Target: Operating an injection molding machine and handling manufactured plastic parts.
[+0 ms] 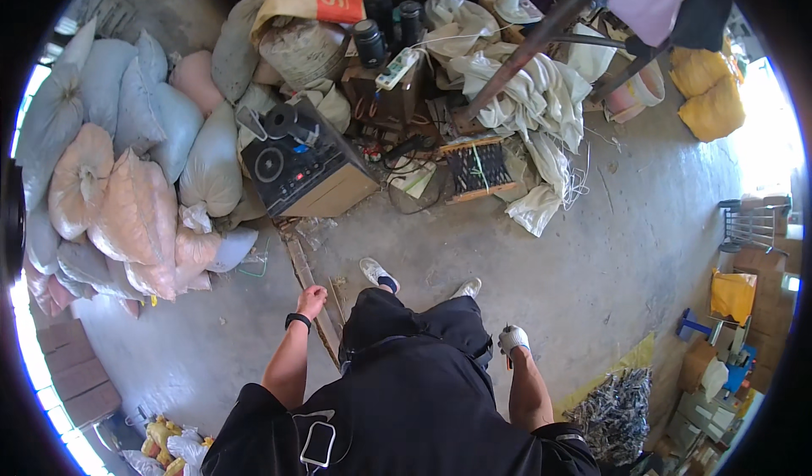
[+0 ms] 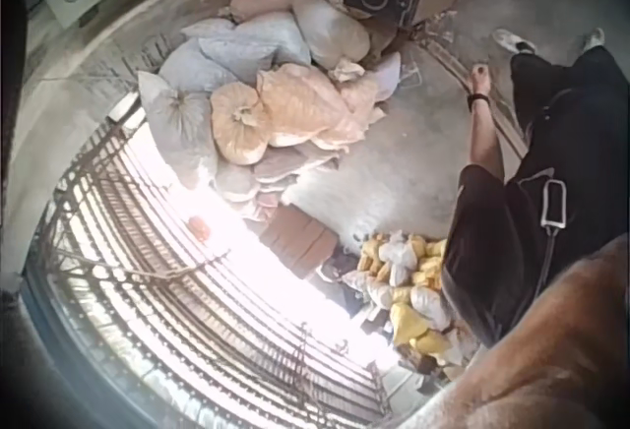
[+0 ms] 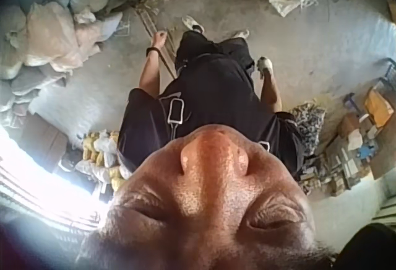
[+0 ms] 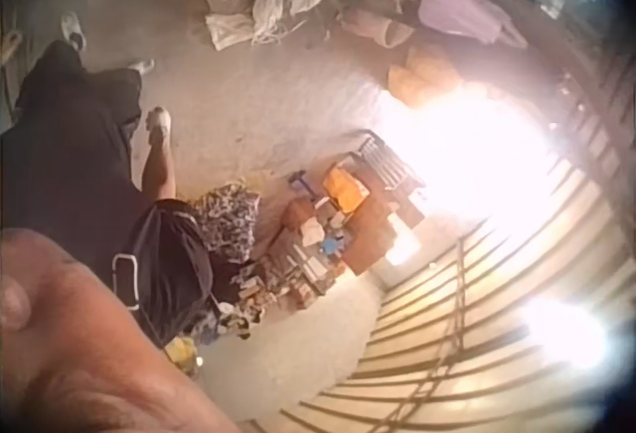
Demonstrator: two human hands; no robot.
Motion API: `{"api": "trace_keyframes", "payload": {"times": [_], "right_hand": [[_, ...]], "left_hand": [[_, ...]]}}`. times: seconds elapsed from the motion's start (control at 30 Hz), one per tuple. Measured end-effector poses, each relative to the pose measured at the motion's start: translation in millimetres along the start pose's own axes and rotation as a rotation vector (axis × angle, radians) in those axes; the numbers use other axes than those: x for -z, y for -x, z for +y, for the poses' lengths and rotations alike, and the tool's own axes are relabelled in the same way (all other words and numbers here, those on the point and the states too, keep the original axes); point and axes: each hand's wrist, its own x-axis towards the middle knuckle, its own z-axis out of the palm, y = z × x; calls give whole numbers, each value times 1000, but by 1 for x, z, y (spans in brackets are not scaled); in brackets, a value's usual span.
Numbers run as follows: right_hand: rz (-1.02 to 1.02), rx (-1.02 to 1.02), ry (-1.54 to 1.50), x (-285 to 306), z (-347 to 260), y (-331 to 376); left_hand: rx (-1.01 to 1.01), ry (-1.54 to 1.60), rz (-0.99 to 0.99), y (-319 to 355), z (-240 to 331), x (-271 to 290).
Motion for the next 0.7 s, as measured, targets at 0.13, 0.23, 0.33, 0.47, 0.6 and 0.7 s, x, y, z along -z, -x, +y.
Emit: {"api": "trace_keyframes", "payload": {"times": [0.13,0.23,0.33,0.47,0.6,0.7], "right_hand": [[19,105,-131,45,21,-39],[52,166,-217,86,27,-51],[66,193,-280,128,53,-67],[75,119,-357,175,106,-95],[127,4,-614,208,173,-125],[165,-67,-783,228,210,-131]], "left_hand": [[-29,-76,-17,22,52,-65],[2,-82,-49,57,97,-119],[-103,-166,-94,84,144,-171],[-214,-261,-205,98,240,-213],[-294,-397,-252,60,306,-244],[-256,-595,-290,20,365,-264]]}}
